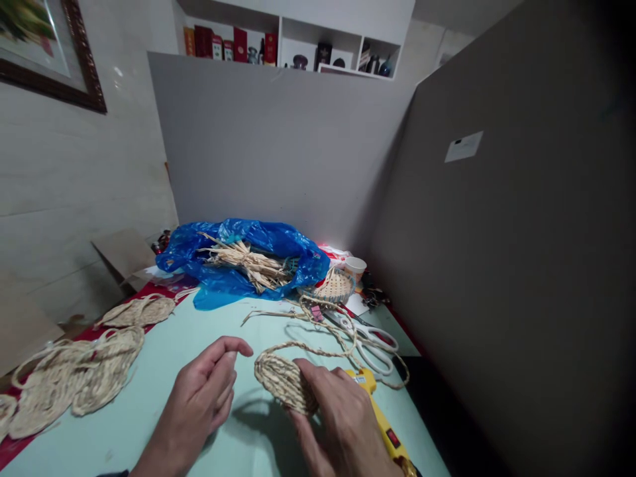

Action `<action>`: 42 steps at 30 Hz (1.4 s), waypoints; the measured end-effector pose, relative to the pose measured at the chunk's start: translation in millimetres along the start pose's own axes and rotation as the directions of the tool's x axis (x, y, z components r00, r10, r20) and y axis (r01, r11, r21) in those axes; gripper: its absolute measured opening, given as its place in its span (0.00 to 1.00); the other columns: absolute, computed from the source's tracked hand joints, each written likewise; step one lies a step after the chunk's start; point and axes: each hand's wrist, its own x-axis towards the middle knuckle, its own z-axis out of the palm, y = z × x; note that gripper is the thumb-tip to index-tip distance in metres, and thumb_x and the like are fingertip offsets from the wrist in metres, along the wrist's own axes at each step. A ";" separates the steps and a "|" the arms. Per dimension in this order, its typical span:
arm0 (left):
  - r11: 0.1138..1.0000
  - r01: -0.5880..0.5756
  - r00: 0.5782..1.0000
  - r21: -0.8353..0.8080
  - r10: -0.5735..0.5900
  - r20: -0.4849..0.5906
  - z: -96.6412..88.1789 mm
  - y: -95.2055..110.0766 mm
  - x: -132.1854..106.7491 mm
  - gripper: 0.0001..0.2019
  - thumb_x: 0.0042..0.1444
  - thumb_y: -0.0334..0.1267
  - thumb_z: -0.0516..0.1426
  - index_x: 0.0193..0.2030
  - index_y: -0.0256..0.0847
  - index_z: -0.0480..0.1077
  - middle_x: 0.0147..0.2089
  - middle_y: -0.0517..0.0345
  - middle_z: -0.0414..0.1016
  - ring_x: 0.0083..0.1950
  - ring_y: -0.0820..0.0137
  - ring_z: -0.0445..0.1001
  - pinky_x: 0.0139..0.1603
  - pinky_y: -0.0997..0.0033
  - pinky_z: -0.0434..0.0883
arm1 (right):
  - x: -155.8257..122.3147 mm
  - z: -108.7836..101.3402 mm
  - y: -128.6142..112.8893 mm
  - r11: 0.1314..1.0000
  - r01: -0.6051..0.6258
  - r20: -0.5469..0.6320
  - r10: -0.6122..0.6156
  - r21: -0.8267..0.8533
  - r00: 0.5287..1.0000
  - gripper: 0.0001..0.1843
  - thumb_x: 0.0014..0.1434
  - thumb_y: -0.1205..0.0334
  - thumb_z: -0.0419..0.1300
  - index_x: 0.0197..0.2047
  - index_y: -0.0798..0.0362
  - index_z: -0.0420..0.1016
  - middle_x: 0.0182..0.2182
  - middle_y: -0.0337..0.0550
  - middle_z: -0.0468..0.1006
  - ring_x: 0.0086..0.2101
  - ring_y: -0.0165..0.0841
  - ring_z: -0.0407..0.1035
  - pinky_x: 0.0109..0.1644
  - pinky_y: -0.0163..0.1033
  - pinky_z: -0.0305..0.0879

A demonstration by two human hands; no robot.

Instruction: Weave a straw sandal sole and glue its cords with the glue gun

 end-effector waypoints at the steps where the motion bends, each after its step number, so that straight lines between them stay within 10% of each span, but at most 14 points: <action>1: 1.000 0.007 1.000 -0.012 -0.007 -0.008 0.1 -0.6 0.7 0.21 0.60 0.59 0.54 0.43 0.41 0.69 0.18 0.77 0.44 0.16 0.79 0.42 0.15 0.80 0.46 | -1.3 1.0 1.0 1.000 0.009 0.008 -0.009 -0.010 1.000 0.23 0.59 0.66 0.55 0.58 0.56 0.61 0.39 0.48 0.84 0.35 0.40 0.80 0.41 0.44 0.71; 8: 1.000 -0.004 0.999 0.029 0.003 0.048 4.9 2.8 -1.4 0.21 0.57 0.58 0.57 0.36 0.39 0.73 0.25 0.62 0.69 0.25 0.72 0.64 0.28 0.73 0.65 | -5.7 5.1 4.7 0.997 0.028 0.016 -0.026 -0.078 1.000 0.21 0.63 0.64 0.53 0.58 0.57 0.60 0.39 0.50 0.83 0.33 0.38 0.79 0.37 0.42 0.70; 16: 0.999 -0.026 0.991 0.034 0.021 0.134 10.2 3.7 -1.8 0.15 0.57 0.52 0.60 0.33 0.42 0.71 0.28 0.64 0.67 0.32 0.71 0.64 0.35 0.73 0.64 | 6.6 4.9 -10.2 0.982 0.094 -0.038 -0.101 -0.166 0.994 0.28 0.73 0.45 0.36 0.47 0.57 0.66 0.21 0.41 0.79 0.18 0.36 0.75 0.22 0.40 0.62; 21: 0.998 0.011 0.983 0.056 -0.022 0.184 7.3 0.2 1.8 0.17 0.56 0.54 0.60 0.33 0.40 0.71 0.26 0.65 0.66 0.28 0.72 0.63 0.29 0.74 0.64 | 5.5 -10.9 -12.3 0.973 0.201 -0.123 -0.214 -0.110 0.969 0.04 0.67 0.68 0.55 0.40 0.55 0.71 0.17 0.34 0.73 0.15 0.28 0.66 0.19 0.37 0.55; 23: 0.997 0.011 0.975 0.075 -0.028 0.221 9.5 0.1 0.2 0.17 0.55 0.54 0.61 0.34 0.40 0.71 0.25 0.66 0.64 0.26 0.73 0.63 0.28 0.74 0.64 | 5.5 -18.5 -10.0 0.980 0.181 -0.141 -0.192 -0.087 0.971 0.11 0.62 0.73 0.58 0.48 0.58 0.71 0.26 0.43 0.80 0.23 0.32 0.72 0.26 0.37 0.63; 26: 0.996 0.031 0.956 0.084 -0.054 0.288 13.3 -1.8 -3.4 0.17 0.55 0.54 0.61 0.34 0.40 0.71 0.25 0.67 0.64 0.25 0.75 0.63 0.27 0.75 0.63 | 8.3 -24.2 -5.6 0.997 0.078 -0.062 -0.077 0.011 0.995 0.15 0.63 0.71 0.56 0.53 0.59 0.70 0.39 0.53 0.81 0.35 0.41 0.73 0.38 0.45 0.67; 30: 0.996 0.042 0.938 0.083 -0.068 0.339 15.2 -5.9 -7.2 0.17 0.56 0.54 0.60 0.39 0.41 0.72 0.24 0.67 0.65 0.25 0.75 0.64 0.27 0.76 0.63 | 11.2 -21.2 -2.7 0.988 -0.053 0.017 0.051 0.145 0.999 0.07 0.63 0.72 0.55 0.40 0.53 0.73 0.29 0.43 0.78 0.30 0.37 0.70 0.36 0.43 0.62; 42: 0.987 -0.001 0.963 0.159 -0.042 0.268 20.1 -0.2 -18.8 0.20 0.57 0.57 0.58 0.40 0.41 0.74 0.22 0.65 0.63 0.23 0.74 0.62 0.24 0.77 0.62 | 3.8 -2.8 -2.0 0.994 0.087 -0.147 -0.076 0.070 0.986 0.07 0.63 0.74 0.56 0.38 0.56 0.74 0.26 0.42 0.76 0.27 0.34 0.64 0.34 0.42 0.53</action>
